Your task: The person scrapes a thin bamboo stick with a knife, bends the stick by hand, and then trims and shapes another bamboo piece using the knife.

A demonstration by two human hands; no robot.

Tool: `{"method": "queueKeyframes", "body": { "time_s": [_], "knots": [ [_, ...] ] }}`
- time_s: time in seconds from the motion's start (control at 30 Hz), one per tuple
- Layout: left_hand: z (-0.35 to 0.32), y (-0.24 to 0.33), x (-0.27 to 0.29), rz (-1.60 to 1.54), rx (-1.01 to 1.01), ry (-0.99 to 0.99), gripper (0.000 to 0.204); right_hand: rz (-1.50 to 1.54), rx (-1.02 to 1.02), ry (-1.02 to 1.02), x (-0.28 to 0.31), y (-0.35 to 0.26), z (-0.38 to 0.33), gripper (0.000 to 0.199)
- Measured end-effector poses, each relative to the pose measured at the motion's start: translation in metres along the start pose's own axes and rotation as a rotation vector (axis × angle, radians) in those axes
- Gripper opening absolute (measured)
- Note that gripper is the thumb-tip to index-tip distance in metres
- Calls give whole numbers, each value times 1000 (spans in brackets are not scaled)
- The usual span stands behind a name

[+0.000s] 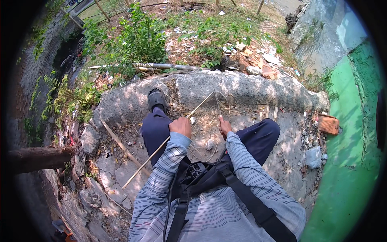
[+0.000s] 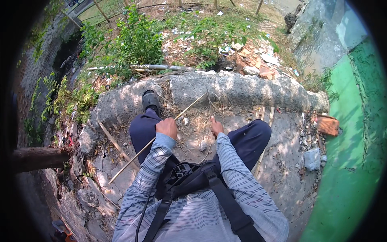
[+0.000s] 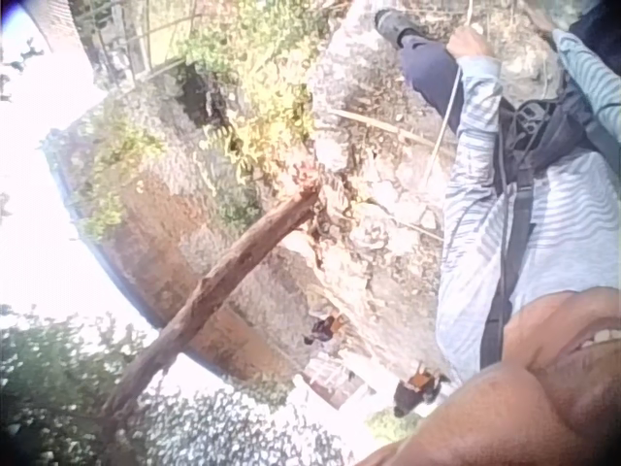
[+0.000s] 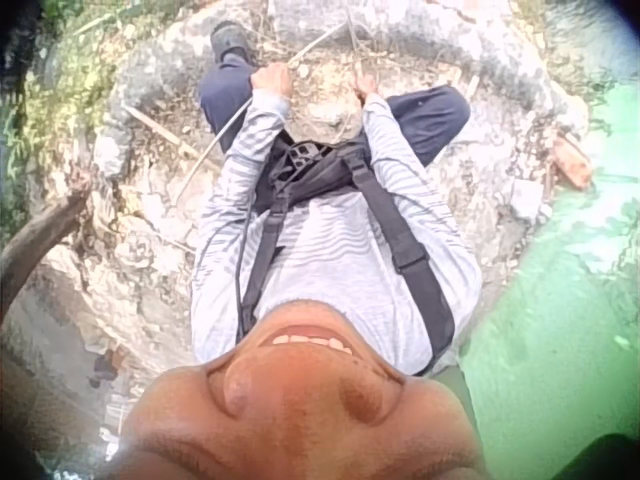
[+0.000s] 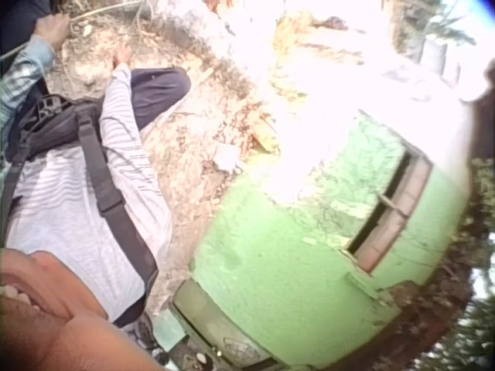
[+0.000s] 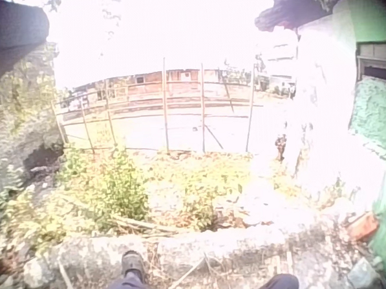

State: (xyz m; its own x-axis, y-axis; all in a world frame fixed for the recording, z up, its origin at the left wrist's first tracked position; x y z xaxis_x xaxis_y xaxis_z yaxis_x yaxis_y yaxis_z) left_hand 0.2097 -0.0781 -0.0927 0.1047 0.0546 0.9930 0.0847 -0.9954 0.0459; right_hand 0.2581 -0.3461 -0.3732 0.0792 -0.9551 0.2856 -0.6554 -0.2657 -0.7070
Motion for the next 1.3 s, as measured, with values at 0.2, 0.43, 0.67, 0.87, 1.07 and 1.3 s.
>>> {"method": "queueKeyframes", "body": {
  "time_s": [0.2, 0.43, 0.67, 0.87, 1.07, 1.3],
  "knots": [
    [-4, -8, -1, -6, 55, -56, 11, 126, -2, -47, -13, -13, -21, 68],
    [-1, -3, 4, -6, 15, -83, 11, 145, 100, -69, -25, -14, -27, 62],
    [3, -10, -7, 16, 21, -87, 15, -234, 610, -76, -49, -72, -68, 39],
    [7, -11, -8, -112, 56, -230, 18, -257, 751, -242, -71, -110, -109, 29],
    [4, -12, -19, -66, -13, -66, 17, -124, 699, -273, -80, -106, -119, 27],
    [6, -5, -16, 13, -15, -146, 17, -118, 720, -226, -84, -112, -125, 25]
  ]
}}
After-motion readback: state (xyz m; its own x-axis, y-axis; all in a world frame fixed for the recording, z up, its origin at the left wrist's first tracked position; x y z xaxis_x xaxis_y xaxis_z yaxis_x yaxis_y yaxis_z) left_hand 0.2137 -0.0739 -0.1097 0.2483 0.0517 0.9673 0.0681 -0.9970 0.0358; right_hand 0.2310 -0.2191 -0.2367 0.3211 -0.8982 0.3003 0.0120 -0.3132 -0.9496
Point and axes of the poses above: each hand's wrist, its own z-axis towards the middle knuckle, its own x-axis out of the back of the hand, y = z × x, the point moved 3 cm from there along z, towards the middle knuckle, and after that the axes turned 3 degrees about z, right-handed, at the moved point
